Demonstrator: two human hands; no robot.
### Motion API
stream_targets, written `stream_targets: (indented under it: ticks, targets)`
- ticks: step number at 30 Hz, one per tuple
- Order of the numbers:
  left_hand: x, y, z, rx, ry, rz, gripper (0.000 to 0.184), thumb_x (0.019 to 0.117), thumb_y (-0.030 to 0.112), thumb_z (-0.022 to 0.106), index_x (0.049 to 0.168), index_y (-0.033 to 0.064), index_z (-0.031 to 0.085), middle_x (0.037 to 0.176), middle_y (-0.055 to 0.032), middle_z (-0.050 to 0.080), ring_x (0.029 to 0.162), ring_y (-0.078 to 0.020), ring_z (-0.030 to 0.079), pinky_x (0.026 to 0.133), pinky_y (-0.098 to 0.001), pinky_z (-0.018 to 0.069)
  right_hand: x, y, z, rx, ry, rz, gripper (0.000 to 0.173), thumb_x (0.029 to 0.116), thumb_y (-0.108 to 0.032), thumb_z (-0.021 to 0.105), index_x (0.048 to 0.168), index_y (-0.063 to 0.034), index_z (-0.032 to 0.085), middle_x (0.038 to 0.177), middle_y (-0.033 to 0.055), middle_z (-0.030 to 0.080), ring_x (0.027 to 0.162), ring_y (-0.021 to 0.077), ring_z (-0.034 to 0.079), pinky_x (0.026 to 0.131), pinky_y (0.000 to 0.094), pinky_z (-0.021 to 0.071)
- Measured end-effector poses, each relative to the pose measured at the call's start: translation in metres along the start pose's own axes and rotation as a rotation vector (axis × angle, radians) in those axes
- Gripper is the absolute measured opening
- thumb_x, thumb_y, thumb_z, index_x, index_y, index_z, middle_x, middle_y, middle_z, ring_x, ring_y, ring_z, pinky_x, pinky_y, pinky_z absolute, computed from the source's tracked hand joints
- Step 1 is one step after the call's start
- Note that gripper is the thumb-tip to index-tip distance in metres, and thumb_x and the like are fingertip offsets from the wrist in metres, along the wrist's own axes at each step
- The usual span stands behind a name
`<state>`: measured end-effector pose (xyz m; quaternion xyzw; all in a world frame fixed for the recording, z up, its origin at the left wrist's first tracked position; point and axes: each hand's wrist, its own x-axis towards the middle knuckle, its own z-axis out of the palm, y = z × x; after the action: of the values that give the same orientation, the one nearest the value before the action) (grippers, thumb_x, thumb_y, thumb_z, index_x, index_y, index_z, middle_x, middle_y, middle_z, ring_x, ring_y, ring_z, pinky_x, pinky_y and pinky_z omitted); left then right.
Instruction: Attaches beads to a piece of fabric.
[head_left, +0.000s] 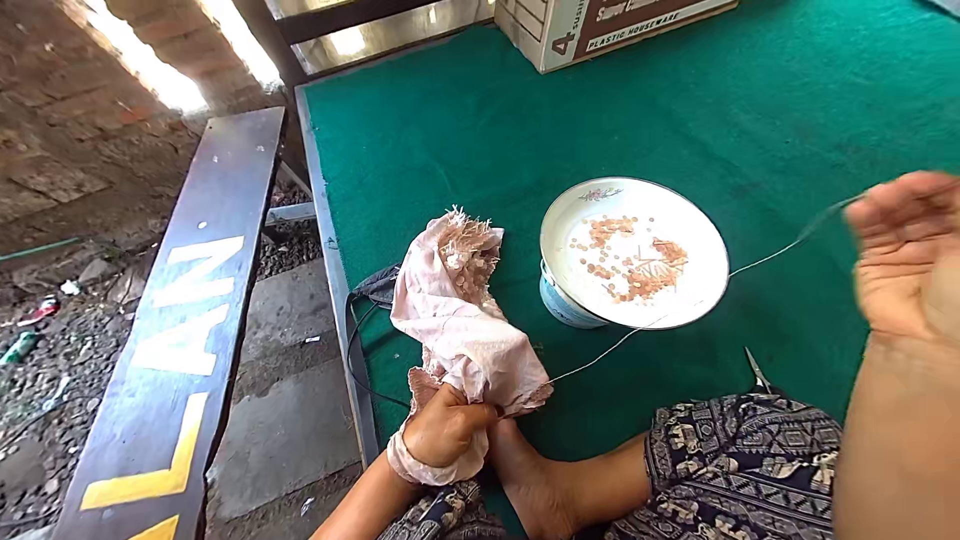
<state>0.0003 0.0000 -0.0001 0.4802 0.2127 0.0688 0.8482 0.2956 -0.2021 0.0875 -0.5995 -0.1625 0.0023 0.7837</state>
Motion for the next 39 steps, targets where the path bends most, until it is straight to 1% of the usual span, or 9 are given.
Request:
stream_targets:
  ticks: [2, 5, 8, 10, 14, 21, 32, 35, 39]
  targets:
    - [0.001, -0.001, 0.0, 0.014, 0.035, -0.009, 0.041, 0.0785, -0.018, 0.053, 0.101, 0.0113, 0.07, 0.095, 0.0017, 0.076, 0.09, -0.0062, 0.071, 0.085, -0.0278, 0.0592, 0.001, 0.025, -0.02, -0.153, -0.233, 0.123, 0.019, 0.1079, -0.013, 0.044, 0.105, -0.0227, 0.06, 0.091, -0.0145, 0.072, 0.081, 0.0021, 0.071, 0.081, 0.0238, 0.0615]
    - [0.001, -0.001, 0.001, 0.04, 0.066, 0.02, 0.044, 0.0757, -0.019, 0.055, 0.102, 0.0127, 0.07, 0.095, 0.0018, 0.076, 0.09, -0.007, 0.072, 0.084, -0.0285, 0.0602, -0.014, 0.06, -0.012, -0.461, -0.425, 0.277, 0.01, 0.0951, 0.003, 0.063, 0.105, 0.0018, 0.066, 0.093, 0.0043, 0.071, 0.073, 0.0115, 0.072, 0.073, 0.0302, 0.0644]
    - [0.0, -0.001, 0.0, 0.07, 0.086, 0.058, 0.048, 0.0738, -0.019, 0.054, 0.101, 0.0157, 0.071, 0.095, 0.0039, 0.077, 0.089, -0.0051, 0.072, 0.083, -0.0267, 0.0602, -0.026, 0.086, -0.005, -0.948, -0.63, 0.176, 0.021, 0.0995, -0.003, 0.059, 0.112, 0.0049, 0.073, 0.107, 0.0221, 0.069, 0.089, 0.0278, 0.069, 0.086, 0.0428, 0.0578]
    - [-0.001, -0.001, -0.001, 0.084, 0.105, 0.063, 0.05, 0.0733, -0.02, 0.052, 0.1, 0.0171, 0.071, 0.094, 0.0049, 0.077, 0.088, -0.004, 0.072, 0.083, -0.0261, 0.0601, -0.033, 0.094, 0.001, -1.089, -0.69, 0.125, 0.023, 0.0989, -0.001, 0.057, 0.112, 0.0045, 0.074, 0.109, 0.0269, 0.067, 0.097, 0.0367, 0.067, 0.092, 0.0493, 0.0539]
    - [-0.003, 0.002, 0.002, 0.096, 0.137, 0.036, 0.052, 0.0742, -0.022, 0.05, 0.098, 0.0182, 0.071, 0.093, 0.0053, 0.077, 0.087, -0.0033, 0.072, 0.082, -0.025, 0.06, -0.039, 0.098, 0.011, -1.187, -0.656, 0.117, 0.022, 0.0976, 0.0, 0.056, 0.109, 0.0055, 0.074, 0.107, 0.0243, 0.068, 0.099, 0.0345, 0.068, 0.093, 0.0449, 0.0538]
    - [-0.004, 0.001, -0.001, 0.083, 0.138, 0.032, 0.053, 0.0739, -0.023, 0.05, 0.096, 0.0194, 0.073, 0.092, 0.005, 0.078, 0.086, -0.003, 0.072, 0.081, -0.0247, 0.0601, -0.042, 0.092, 0.007, -1.242, -0.689, 0.092, 0.02, 0.096, 0.002, 0.056, 0.103, 0.0064, 0.075, 0.107, 0.0247, 0.068, 0.106, 0.0388, 0.065, 0.097, 0.047, 0.0503]
    - [-0.006, 0.0, 0.0, 0.061, 0.167, 0.003, 0.05, 0.0741, -0.023, 0.049, 0.095, 0.0167, 0.071, 0.09, 0.0032, 0.077, 0.084, -0.0042, 0.073, 0.08, -0.0253, 0.0605, -0.042, 0.089, 0.008, -1.263, -0.706, 0.125, 0.022, 0.0969, 0.002, 0.055, 0.105, 0.0068, 0.074, 0.109, 0.0253, 0.068, 0.109, 0.0386, 0.064, 0.099, 0.0461, 0.0488]
    - [-0.006, 0.0, 0.0, 0.049, 0.171, 0.008, 0.049, 0.074, -0.023, 0.049, 0.095, 0.0156, 0.071, 0.09, 0.0024, 0.077, 0.084, -0.0048, 0.073, 0.08, -0.0257, 0.0605, -0.042, 0.09, 0.011, -1.281, -0.711, 0.147, 0.023, 0.0977, 0.001, 0.054, 0.107, 0.0063, 0.074, 0.112, 0.025, 0.068, 0.111, 0.0385, 0.063, 0.1, 0.0463, 0.0481]
    - [-0.005, 0.0, 0.0, 0.058, 0.171, -0.013, 0.048, 0.0739, -0.022, 0.05, 0.097, 0.0144, 0.07, 0.091, 0.0021, 0.077, 0.084, -0.0057, 0.073, 0.08, -0.0262, 0.0607, -0.036, 0.091, 0.018, -1.302, -0.76, 0.222, 0.033, 0.0981, 0.001, 0.051, 0.126, -0.0004, 0.07, 0.116, 0.0248, 0.067, 0.115, 0.0382, 0.062, 0.103, 0.0478, 0.0472]
